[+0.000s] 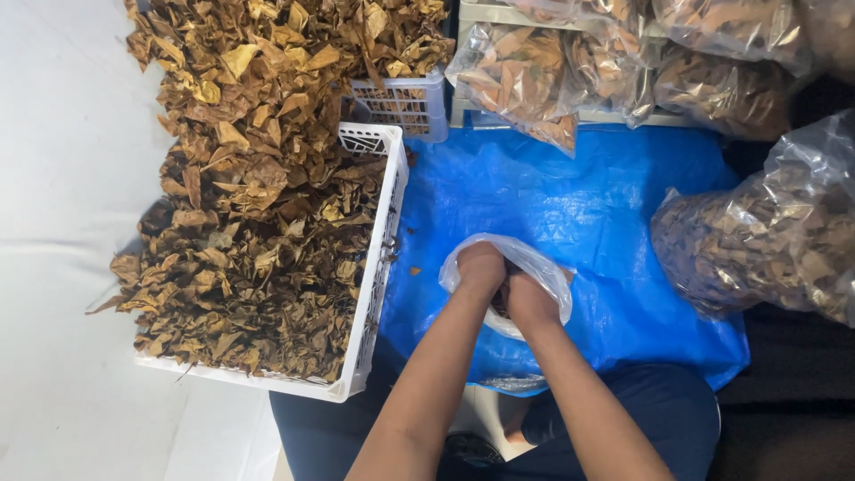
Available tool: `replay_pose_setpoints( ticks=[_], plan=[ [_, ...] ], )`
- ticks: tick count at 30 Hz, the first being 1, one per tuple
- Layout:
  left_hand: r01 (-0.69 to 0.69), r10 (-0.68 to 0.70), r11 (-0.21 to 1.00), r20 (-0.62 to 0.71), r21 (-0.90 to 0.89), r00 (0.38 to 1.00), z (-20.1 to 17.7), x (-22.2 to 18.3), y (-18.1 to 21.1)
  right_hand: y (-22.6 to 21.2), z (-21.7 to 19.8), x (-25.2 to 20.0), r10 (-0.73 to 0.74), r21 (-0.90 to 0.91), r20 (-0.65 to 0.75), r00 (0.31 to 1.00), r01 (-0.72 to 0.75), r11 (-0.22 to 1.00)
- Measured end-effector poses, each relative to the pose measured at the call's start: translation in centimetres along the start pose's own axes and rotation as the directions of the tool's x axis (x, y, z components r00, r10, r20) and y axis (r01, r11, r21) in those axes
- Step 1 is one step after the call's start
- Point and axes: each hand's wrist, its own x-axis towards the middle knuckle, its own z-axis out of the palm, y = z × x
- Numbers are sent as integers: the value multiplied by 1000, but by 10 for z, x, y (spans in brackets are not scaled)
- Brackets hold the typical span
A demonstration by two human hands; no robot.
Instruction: Packing dried leaves from a plastic crate into a plastic bag while sitting on the floor.
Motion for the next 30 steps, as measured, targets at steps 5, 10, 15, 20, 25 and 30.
replay_pose_setpoints(
  ticks=[5, 10, 15, 20, 25, 30],
  plan=[
    [-58, 57, 998, 30, 31, 998, 12, 6, 6, -3, 1, 4, 17, -23, -17, 1000, -17, 1000],
    [-167, 161, 980, 58, 105, 985, 23, 11, 1, -9, -2, 5, 13, -54, -48, 999, -16, 998],
    [-168, 166, 986, 111, 6, 980, 14, 2, 0, -7, 3, 2, 19, -48, -54, 998, -21, 999],
    [-220, 235, 971, 238, -90, 942, -61, -63, 13, -1, 14, -1, 35, 11, -44, 998, -35, 999],
    [-360, 394, 917, 252, -169, 884, -168, -139, 7, -32, -16, -46, 64, 344, 62, 996, -82, 935],
    [-399, 414, 861, -19, -315, 910, -237, -166, -40, 49, 60, 47, -20, -110, -80, 997, 11, 994]
  ],
)
